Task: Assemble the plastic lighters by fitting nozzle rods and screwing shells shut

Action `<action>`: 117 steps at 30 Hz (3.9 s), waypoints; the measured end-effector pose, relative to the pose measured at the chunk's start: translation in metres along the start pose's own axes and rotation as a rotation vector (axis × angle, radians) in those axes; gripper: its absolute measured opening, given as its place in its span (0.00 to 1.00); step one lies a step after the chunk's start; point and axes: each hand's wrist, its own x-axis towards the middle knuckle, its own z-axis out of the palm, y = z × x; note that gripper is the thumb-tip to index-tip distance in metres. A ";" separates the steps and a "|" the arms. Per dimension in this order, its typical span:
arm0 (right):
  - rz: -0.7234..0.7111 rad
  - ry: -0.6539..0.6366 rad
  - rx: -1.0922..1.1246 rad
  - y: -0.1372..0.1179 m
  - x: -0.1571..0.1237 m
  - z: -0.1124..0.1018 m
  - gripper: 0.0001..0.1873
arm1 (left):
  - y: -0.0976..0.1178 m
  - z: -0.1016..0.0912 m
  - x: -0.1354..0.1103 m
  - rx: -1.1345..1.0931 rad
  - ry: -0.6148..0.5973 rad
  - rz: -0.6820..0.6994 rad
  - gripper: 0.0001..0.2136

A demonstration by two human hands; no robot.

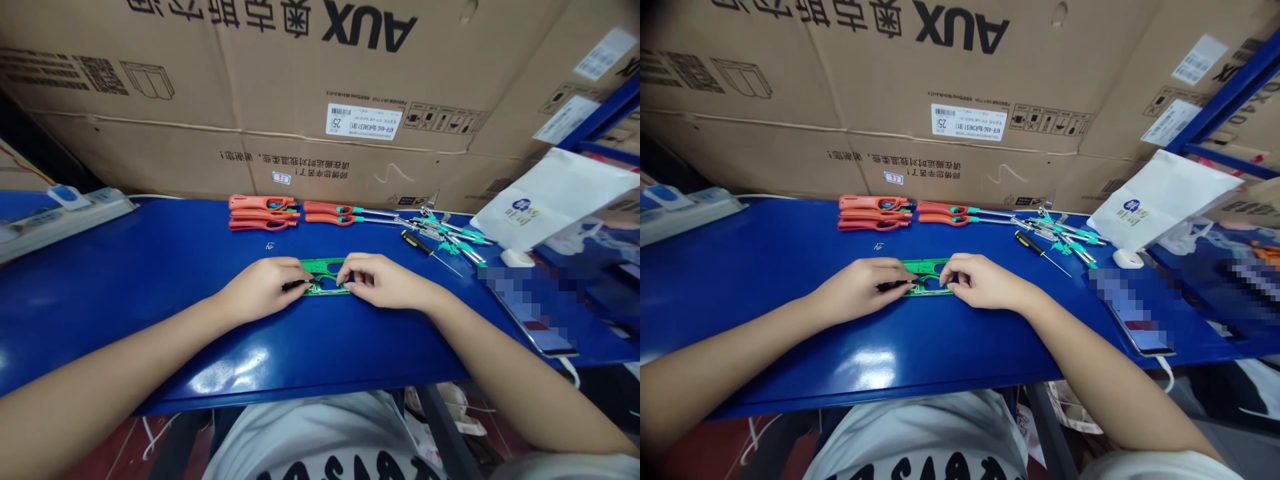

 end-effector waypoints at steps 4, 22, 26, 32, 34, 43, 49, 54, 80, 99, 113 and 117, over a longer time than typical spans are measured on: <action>-0.039 0.016 -0.062 -0.002 0.000 0.004 0.05 | -0.001 0.000 -0.001 0.009 -0.008 0.001 0.09; -0.079 -0.058 -0.147 -0.009 -0.004 0.003 0.05 | -0.002 0.000 -0.002 -0.025 -0.013 0.005 0.10; -0.071 0.035 -0.185 -0.006 0.000 0.013 0.06 | -0.002 0.004 -0.003 -0.046 0.006 0.011 0.10; -0.057 0.101 -0.256 -0.002 0.004 0.023 0.07 | 0.002 0.008 -0.003 -0.051 0.051 0.025 0.09; -0.094 0.099 -0.266 -0.003 0.004 0.025 0.07 | 0.003 0.009 -0.003 -0.049 0.053 0.028 0.08; -0.226 0.188 -0.221 0.005 0.009 0.035 0.06 | 0.006 0.008 -0.002 -0.072 0.015 -0.005 0.10; -0.279 0.206 -0.237 0.009 0.006 0.034 0.10 | 0.005 0.003 -0.002 -0.039 -0.035 0.033 0.13; -0.291 0.165 -0.303 0.011 0.006 0.033 0.12 | 0.004 0.003 -0.002 -0.042 -0.035 0.045 0.13; -0.166 0.111 -0.309 0.005 0.004 0.022 0.11 | 0.003 0.000 -0.001 -0.020 -0.062 0.030 0.17; -0.323 0.109 -0.439 0.006 0.004 0.025 0.15 | 0.002 0.002 0.000 -0.149 -0.067 -0.001 0.17; -0.107 -0.090 -0.188 -0.021 -0.010 -0.005 0.09 | 0.010 -0.009 0.001 -0.010 -0.189 0.097 0.13; -0.125 -0.112 -0.252 -0.018 -0.009 0.000 0.08 | 0.011 -0.009 0.001 -0.037 -0.209 0.135 0.10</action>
